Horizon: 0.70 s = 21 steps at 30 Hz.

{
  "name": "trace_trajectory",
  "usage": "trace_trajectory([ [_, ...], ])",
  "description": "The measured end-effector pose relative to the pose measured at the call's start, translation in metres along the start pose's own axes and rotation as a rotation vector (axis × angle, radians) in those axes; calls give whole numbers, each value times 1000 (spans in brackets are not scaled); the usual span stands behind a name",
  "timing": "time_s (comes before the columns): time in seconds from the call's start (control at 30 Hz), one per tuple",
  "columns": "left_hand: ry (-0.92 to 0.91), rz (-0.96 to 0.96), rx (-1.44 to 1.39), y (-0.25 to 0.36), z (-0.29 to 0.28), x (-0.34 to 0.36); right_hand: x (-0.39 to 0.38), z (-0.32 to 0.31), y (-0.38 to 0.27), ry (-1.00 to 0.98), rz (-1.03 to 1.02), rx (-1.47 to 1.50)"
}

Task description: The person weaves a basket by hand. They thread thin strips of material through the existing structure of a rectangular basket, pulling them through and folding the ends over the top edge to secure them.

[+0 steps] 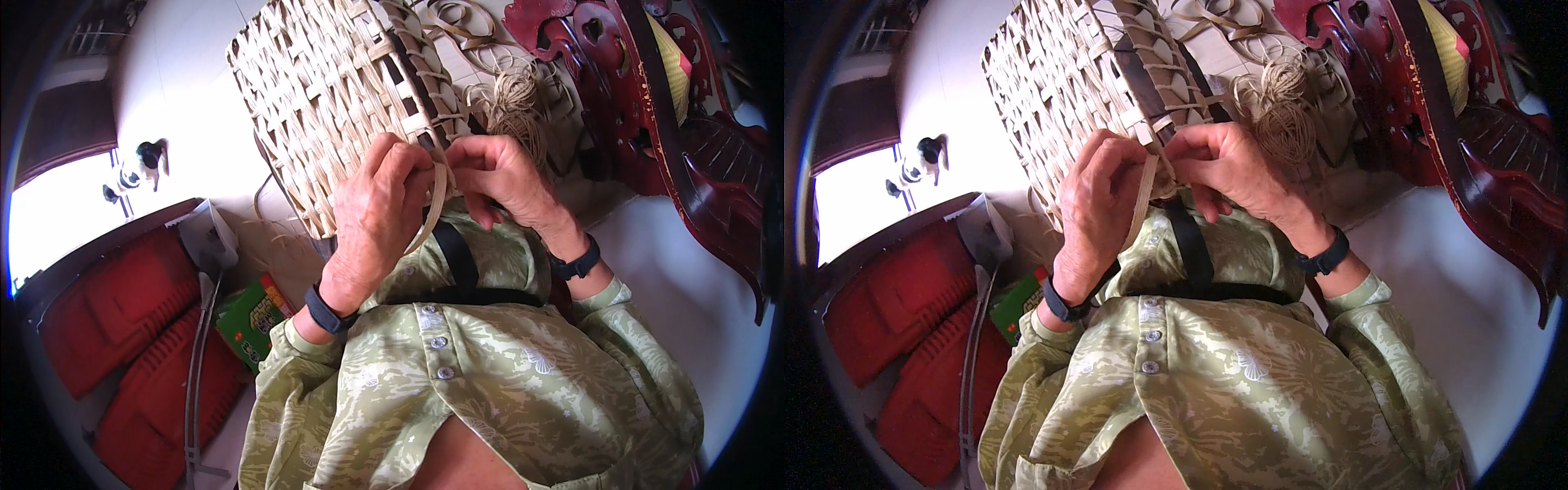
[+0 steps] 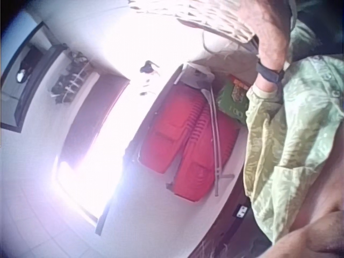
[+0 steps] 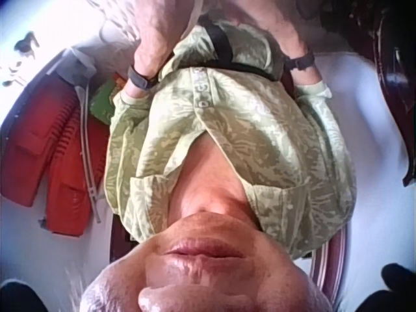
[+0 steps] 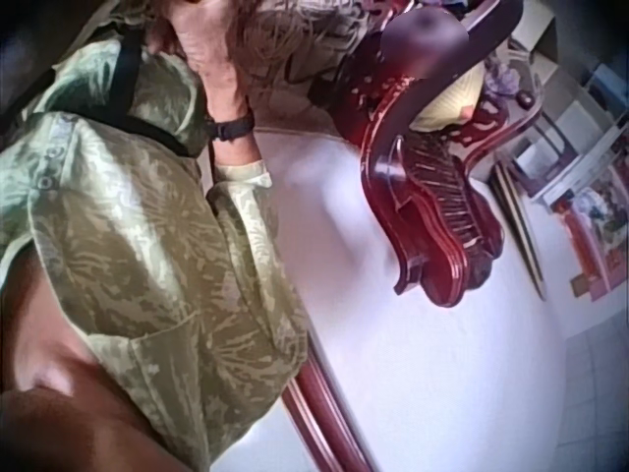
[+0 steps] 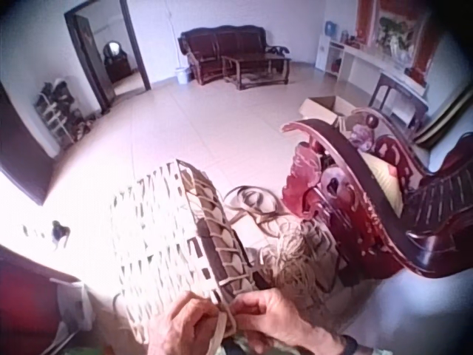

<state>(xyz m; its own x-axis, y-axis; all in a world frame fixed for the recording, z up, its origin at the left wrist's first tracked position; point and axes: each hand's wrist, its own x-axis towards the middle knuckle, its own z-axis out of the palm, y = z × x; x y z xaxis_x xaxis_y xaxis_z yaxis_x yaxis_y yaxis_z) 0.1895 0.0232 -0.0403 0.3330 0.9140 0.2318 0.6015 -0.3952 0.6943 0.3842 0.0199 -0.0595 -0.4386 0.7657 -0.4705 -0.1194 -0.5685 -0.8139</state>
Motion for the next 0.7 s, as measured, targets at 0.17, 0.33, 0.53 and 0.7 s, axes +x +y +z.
trace_trajectory([
  [0.17, 3, -41, 18, 8, -1, -4, 3, -2, -4, -55, -34, -33],
  [0.33, -42, 30, -6, 10, -5, -13, 0, 2, 12, -3, -65, 55],
  [0.53, -72, 57, 62, 8, 0, -19, -2, 5, 16, -6, -99, 33],
  [0.7, -145, 25, -13, 10, -10, -17, -9, 10, 21, 44, -129, 42],
])
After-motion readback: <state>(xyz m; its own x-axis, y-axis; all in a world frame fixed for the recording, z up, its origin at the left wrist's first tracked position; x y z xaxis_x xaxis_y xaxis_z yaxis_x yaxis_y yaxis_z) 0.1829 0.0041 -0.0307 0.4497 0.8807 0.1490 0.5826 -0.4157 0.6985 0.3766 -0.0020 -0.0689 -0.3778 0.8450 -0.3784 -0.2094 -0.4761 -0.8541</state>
